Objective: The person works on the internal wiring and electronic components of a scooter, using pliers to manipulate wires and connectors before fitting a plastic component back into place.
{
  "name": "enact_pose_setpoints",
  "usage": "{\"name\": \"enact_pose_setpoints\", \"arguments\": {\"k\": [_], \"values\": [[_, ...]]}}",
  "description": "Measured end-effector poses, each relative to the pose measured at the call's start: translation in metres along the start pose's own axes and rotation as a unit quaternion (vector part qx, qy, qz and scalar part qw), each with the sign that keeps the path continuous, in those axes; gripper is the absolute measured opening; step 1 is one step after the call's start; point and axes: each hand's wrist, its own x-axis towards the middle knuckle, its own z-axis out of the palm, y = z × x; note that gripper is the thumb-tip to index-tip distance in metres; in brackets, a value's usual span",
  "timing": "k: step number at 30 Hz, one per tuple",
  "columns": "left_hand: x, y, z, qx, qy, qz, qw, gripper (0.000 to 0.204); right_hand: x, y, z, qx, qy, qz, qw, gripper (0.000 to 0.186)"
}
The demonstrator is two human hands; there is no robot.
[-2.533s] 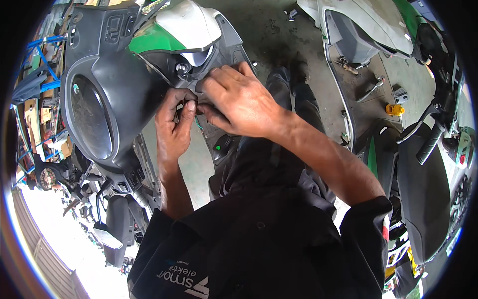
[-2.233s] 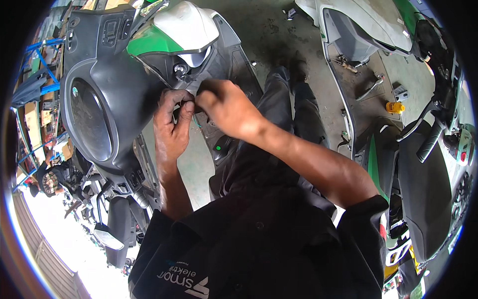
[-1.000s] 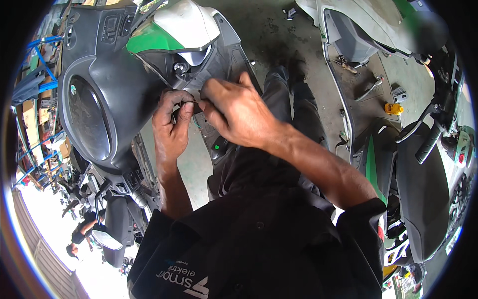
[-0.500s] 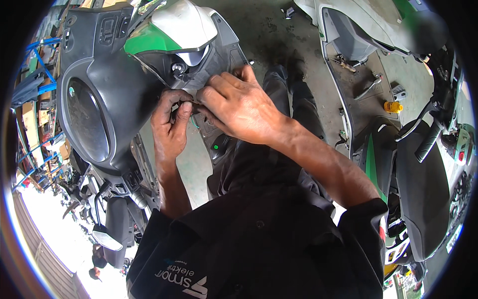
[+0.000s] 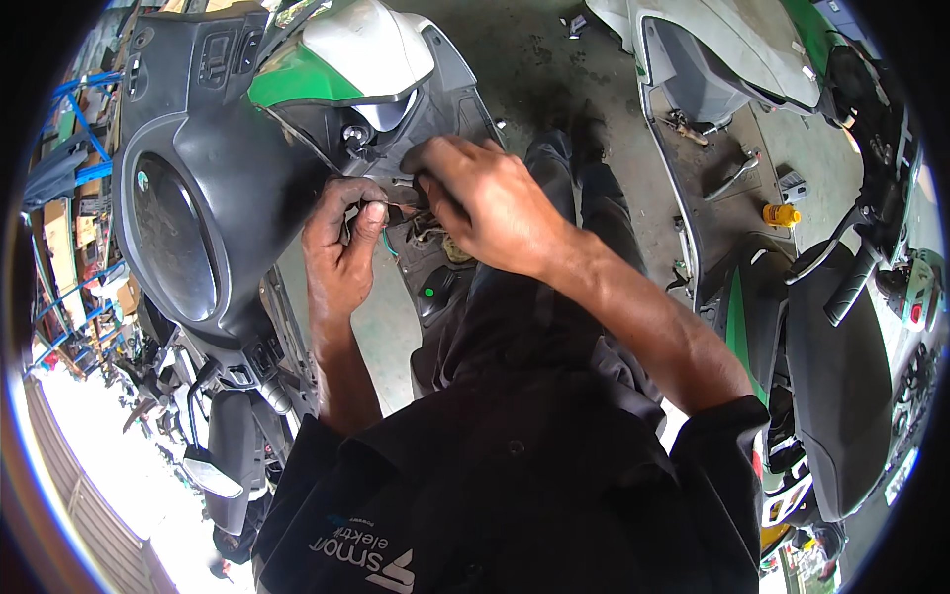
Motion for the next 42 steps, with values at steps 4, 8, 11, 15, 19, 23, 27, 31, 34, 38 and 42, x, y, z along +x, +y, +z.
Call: {"name": "enact_pose_setpoints", "arguments": {"k": [4,8,11,15,19,23,27,31,34,38,42], "values": [[0.0,0.0,-0.002,-0.007,-0.001,-0.014,1.0,0.016,0.003,0.0,-0.004,-0.174,-0.024,-0.204,0.963,0.03],[0.001,-0.001,-0.003,-0.009,-0.012,-0.014,1.0,0.015,0.005,-0.001,0.0,-0.175,-0.013,-0.233,0.957,0.022],[0.0,-0.003,-0.002,0.0,-0.008,-0.011,1.0,0.015,0.004,-0.006,0.009,-0.087,0.0,-0.135,0.987,0.016],[-0.002,-0.004,0.001,0.024,0.009,-0.001,1.0,0.015,-0.001,-0.02,0.016,0.448,-0.064,0.283,0.846,0.023],[0.0,0.0,0.0,0.027,0.008,0.019,0.999,0.014,-0.004,-0.021,0.02,0.478,0.007,0.286,0.831,0.022],[-0.001,-0.003,0.001,0.006,0.003,-0.01,1.0,0.013,-0.005,-0.018,0.013,0.162,0.069,0.079,0.981,0.021],[-0.004,-0.002,0.0,-0.053,0.007,-0.044,0.998,0.012,-0.002,-0.004,0.003,-0.128,0.042,-0.181,0.974,0.027],[-0.002,-0.002,-0.001,-0.069,-0.003,-0.04,0.997,0.012,0.004,-0.001,0.011,-0.143,0.064,-0.198,0.968,0.021],[-0.003,-0.001,-0.001,-0.092,0.008,-0.053,0.994,0.011,0.004,-0.005,0.022,-0.058,0.077,-0.11,0.989,0.015],[-0.002,-0.003,0.001,0.006,0.008,-0.015,1.0,0.011,0.0,-0.019,0.037,0.312,0.032,0.266,0.911,0.018],[-0.002,-0.002,0.001,-0.013,0.01,-0.022,1.0,0.011,0.004,-0.009,0.029,0.477,-0.033,0.349,0.806,0.016]]}}
